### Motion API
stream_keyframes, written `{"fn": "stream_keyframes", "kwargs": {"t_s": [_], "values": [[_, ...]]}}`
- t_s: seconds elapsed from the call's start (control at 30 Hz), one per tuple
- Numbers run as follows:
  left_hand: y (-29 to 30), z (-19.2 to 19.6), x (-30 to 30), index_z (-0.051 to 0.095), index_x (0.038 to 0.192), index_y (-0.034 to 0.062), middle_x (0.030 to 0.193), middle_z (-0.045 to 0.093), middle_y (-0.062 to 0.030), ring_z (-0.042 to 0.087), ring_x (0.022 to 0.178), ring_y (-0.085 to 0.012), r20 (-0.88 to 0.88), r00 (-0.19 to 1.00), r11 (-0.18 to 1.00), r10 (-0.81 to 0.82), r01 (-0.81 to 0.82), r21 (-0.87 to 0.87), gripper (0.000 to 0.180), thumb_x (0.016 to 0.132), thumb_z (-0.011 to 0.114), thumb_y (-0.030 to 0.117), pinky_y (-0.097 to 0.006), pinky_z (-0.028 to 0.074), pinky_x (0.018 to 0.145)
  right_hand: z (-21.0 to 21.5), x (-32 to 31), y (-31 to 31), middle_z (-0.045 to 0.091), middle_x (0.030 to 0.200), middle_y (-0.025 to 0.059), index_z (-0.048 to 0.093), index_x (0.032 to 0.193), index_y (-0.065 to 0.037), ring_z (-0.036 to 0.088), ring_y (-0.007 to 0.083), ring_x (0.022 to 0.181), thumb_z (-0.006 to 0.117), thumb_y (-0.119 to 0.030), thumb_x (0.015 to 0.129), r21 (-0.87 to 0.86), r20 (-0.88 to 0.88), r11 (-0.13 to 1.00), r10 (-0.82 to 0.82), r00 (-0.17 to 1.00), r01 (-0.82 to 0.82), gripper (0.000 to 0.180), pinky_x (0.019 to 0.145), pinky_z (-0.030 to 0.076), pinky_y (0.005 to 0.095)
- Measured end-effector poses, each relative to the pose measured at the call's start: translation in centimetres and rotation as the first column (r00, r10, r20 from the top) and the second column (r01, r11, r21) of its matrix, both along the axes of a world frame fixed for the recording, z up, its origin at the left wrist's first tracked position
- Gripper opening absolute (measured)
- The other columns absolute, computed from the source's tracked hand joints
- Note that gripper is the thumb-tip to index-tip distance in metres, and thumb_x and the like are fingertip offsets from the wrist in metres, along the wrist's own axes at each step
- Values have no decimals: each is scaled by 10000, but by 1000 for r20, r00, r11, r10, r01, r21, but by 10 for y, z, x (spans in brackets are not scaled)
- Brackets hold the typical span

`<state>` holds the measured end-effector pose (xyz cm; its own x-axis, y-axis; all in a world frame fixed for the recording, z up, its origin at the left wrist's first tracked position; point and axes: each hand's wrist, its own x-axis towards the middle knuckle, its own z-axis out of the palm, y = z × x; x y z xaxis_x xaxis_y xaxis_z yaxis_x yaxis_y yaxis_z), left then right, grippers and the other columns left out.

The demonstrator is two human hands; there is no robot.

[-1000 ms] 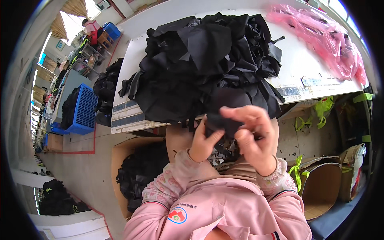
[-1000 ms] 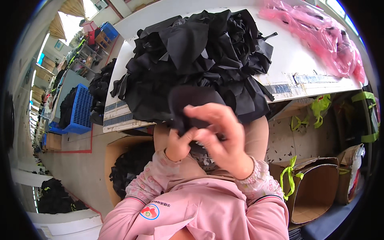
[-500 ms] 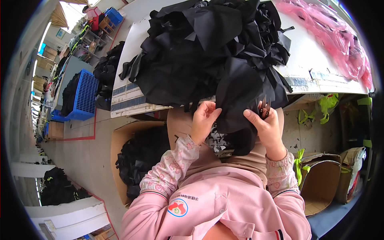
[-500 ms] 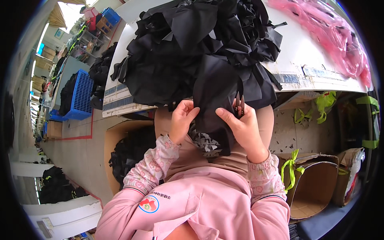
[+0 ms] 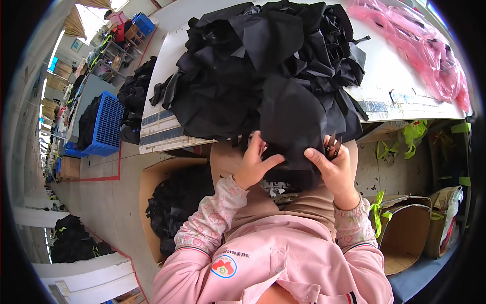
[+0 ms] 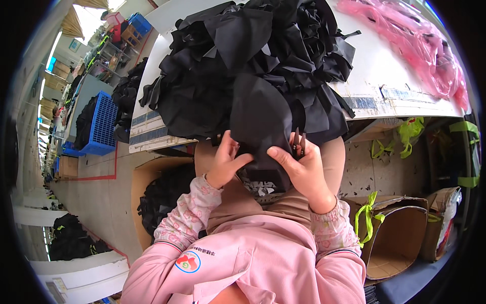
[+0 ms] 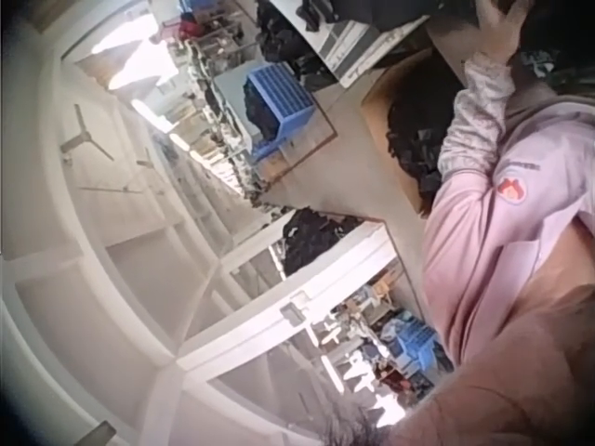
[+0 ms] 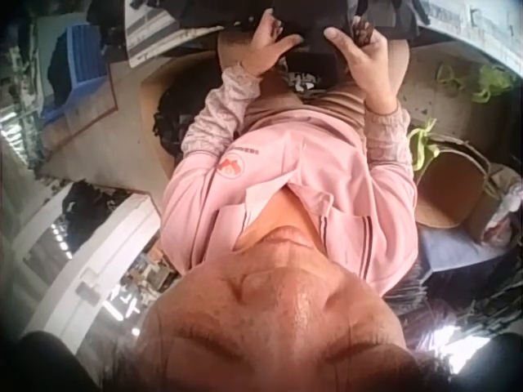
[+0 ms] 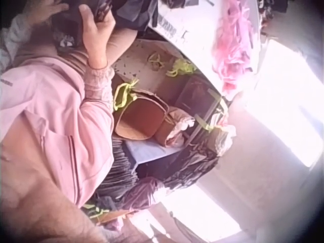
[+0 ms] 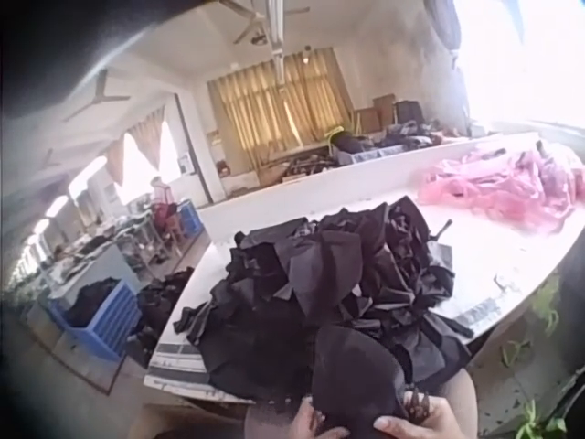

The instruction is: Trimming excess material and loose threads from black fabric components using small snips.

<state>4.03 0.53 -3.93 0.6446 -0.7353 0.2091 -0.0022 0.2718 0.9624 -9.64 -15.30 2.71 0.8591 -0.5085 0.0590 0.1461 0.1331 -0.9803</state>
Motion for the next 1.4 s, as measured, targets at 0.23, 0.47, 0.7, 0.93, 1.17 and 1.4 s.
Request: {"fn": "stream_keyframes", "kwargs": {"t_s": [0.23, 0.47, 0.7, 0.93, 1.17, 1.4], "values": [[5, -12, 6, 571, 1151, 8, 998, 599, 6, 538, 873, -55, -295, 955, 969, -28, 99, 229, 287, 897, 669, 100, -207, 445, 779, 13, -7, -1, 639, 842, -28, 627, 982, 20, 529, 27, 764, 705, -63, 872, -44, 27, 997, 69, 997, -68, 158, 694, 458, 195], [-6, 8, -6, 572, 1220, 4, 1020, 643, 9, 574, 861, -62, -314, 940, 975, -132, 180, 131, 328, 907, 641, 74, -212, 466, 778, 7, -7, 2, 596, 760, -54, 618, 903, 8, 480, 24, 697, 719, -64, 859, -88, 16, 990, 113, 994, -111, 132, 615, 427, 200], [21, 21, 21, 597, 1237, 36, 1143, 670, -69, 639, 1034, -161, -444, 857, 960, -261, 180, -216, 348, 902, 565, -50, -300, 516, 900, 0, -11, -30, 360, 632, -95, 459, 688, -58, 298, 23, 601, 759, -89, 825, -270, 71, 941, -192, 979, 204, 332, 509, 260, 198], [12, 51, 4, 542, 1192, 7, 1043, 641, -39, 603, 918, -93, -167, 986, 1000, -4, 2, -12, 326, 879, 609, -55, -239, 489, 836, -6, -6, -45, 578, 786, -35, 618, 1015, -24, 427, 10, 609, 689, -37, 869, -400, 99, 793, -461, 882, 459, 162, 535, 367, 178], [5, 59, -20, 368, 1354, 54, 1043, 622, -71, 580, 952, -102, -107, 994, 994, -5, 17, 109, 525, 889, 583, -60, -235, 458, 861, 35, -11, 18, 657, 1103, 116, 588, 1167, -2, 624, 126, 772, 721, 4, 807, -552, 116, 814, -142, 983, 183, 383, 550, 448, 217], [12, 62, -26, 456, 1378, 28, 1121, 607, -58, 580, 961, -85, 213, 976, 992, -32, 5, 125, 487, 913, 571, -56, -229, 482, 831, 4, 0, 18, 631, 825, 112, 633, 943, -2, 614, 238, 658, 738, -29, 785, -557, -4, 826, -107, 994, 87, 192, 564, 475, 297]]}}
